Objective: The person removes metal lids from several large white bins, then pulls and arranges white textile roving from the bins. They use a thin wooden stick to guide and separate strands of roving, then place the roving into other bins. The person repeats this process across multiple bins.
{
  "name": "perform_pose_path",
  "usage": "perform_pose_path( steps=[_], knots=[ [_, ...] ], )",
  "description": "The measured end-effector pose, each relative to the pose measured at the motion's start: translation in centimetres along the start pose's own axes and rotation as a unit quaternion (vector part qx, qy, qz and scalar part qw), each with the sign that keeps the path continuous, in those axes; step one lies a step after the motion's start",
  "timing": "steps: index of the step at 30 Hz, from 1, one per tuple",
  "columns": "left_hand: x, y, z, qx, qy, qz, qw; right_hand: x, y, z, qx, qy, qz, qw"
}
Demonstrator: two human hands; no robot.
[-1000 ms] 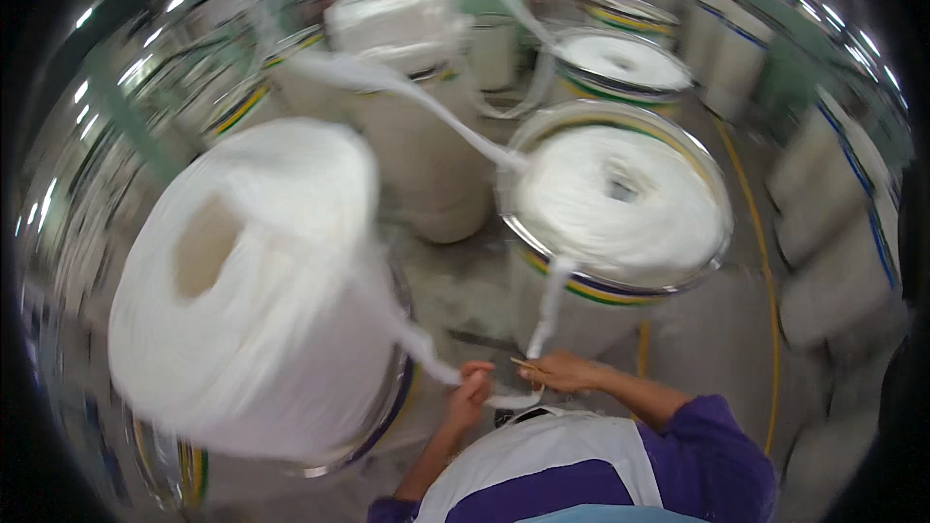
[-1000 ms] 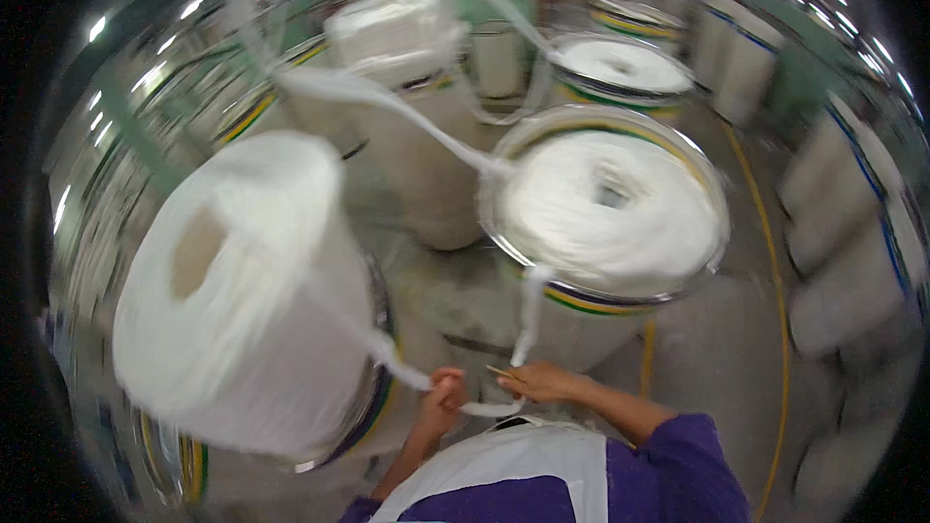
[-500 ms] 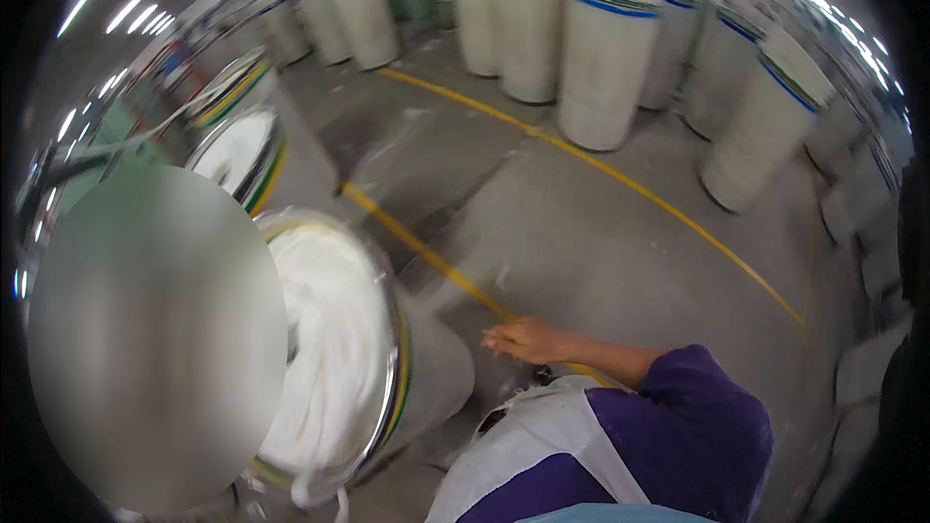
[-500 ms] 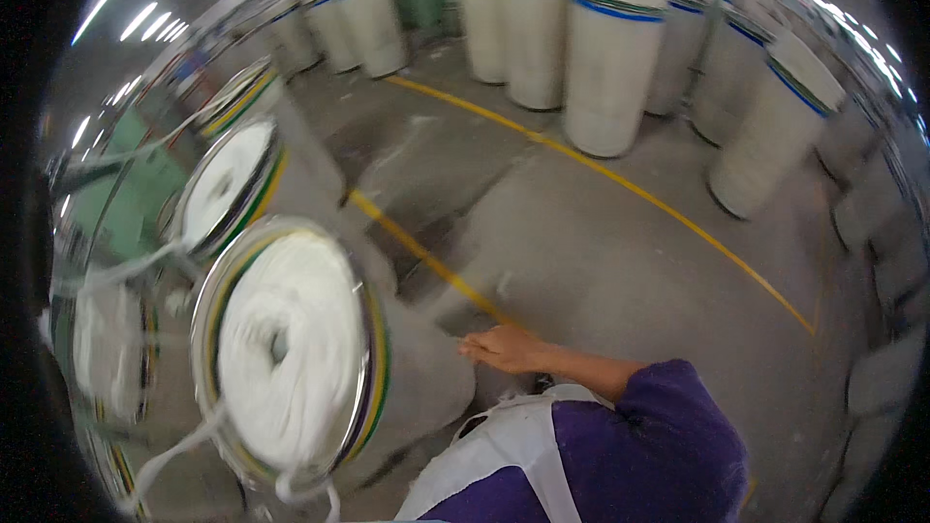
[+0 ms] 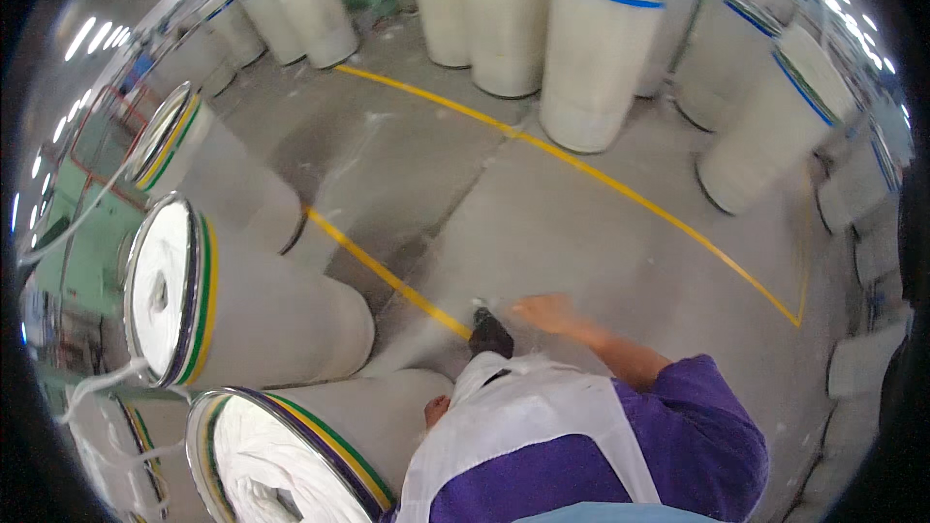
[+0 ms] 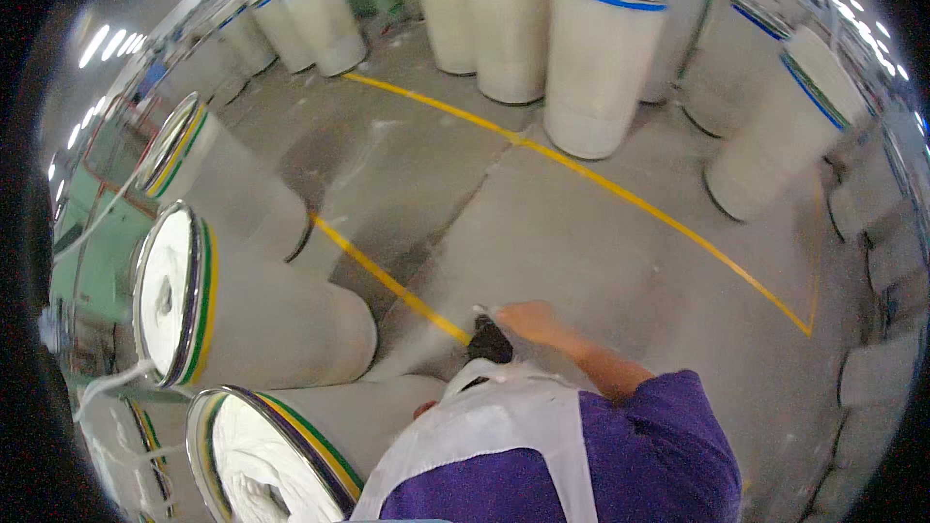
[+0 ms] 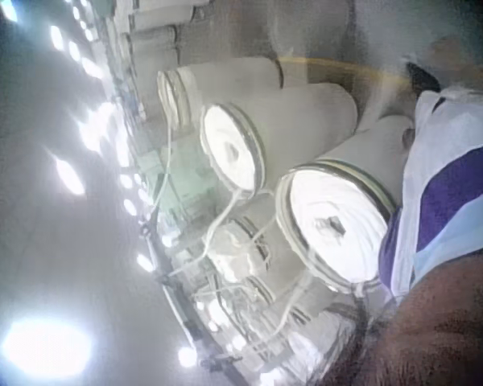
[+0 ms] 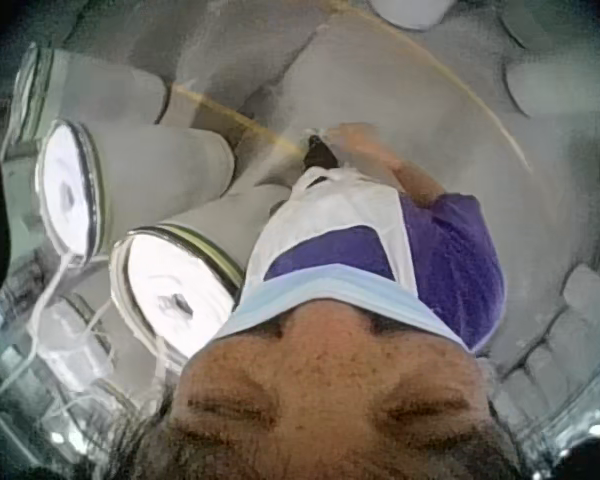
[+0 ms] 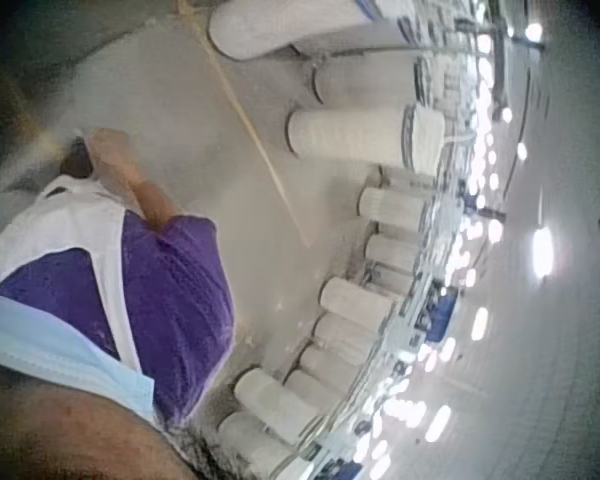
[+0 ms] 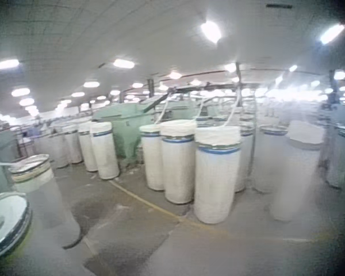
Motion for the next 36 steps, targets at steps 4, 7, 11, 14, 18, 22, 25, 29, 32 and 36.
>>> perform_pose_path(
  steps=[4,7,11,14,18,22,25,29,32,36],
  knots=[
    [0.7,9.0,-7.1,0.004,-0.031,-0.115,0.993,2.0,16.8,-3.6,0.008,0.022,-0.048,0.999],
    [0.8,17.0,-12.4,0.138,-0.092,-0.444,0.881,2.7,30.2,-0.7,0.171,-0.013,0.2,0.965],
    [1.6,25.2,-22.1,0.37,-0.131,-0.64,0.661,0.8,37.4,0.2,0.268,-0.161,0.177,0.933],
    [0.9,33.4,-29.2,0.315,-0.063,-0.387,0.864,-4.4,35.9,-12.4,0.242,-0.157,0.118,0.95],
    [0.8,40.8,-34.4,0.064,0.113,0.025,0.991,-11.7,27.9,-42.0,0.1,-0.142,0.076,0.982],
    [0.9,42.8,-34.7,0.059,0.207,0.182,0.959,-18.1,12.4,-71.2,-0.082,-0.12,0.048,0.988],
    [1.1,38.5,-30.9,-0.032,0.304,0.168,0.937,-21.1,-2.5,-87.0,-0.214,-0.109,0.039,0.97],
    [5.6,28.0,-21.9,-0.206,0.35,-0.166,0.899,-21.9,-21.5,-99.3,-0.358,-0.097,0.046,0.928],
    [13.1,21.8,-10.8,-0.49,0.472,0.146,0.718,-19.7,-33.1,-103.9,-0.444,-0.104,0.056,0.888],
    [23.4,23.1,-5.0,-0.551,0.593,0.29,0.51,-10.3,-45.9,-104.2,-0.566,-0.162,0.073,0.805]
  ],
)
Point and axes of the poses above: each hand's wrist, its own z-axis away from the middle knuckle, its own x-axis out of the palm, y = z × x, the point moved 7 cm from there along -z, towards the middle knuckle, and after that the axes turned 2 degrees about y, right-handed, at the moved point
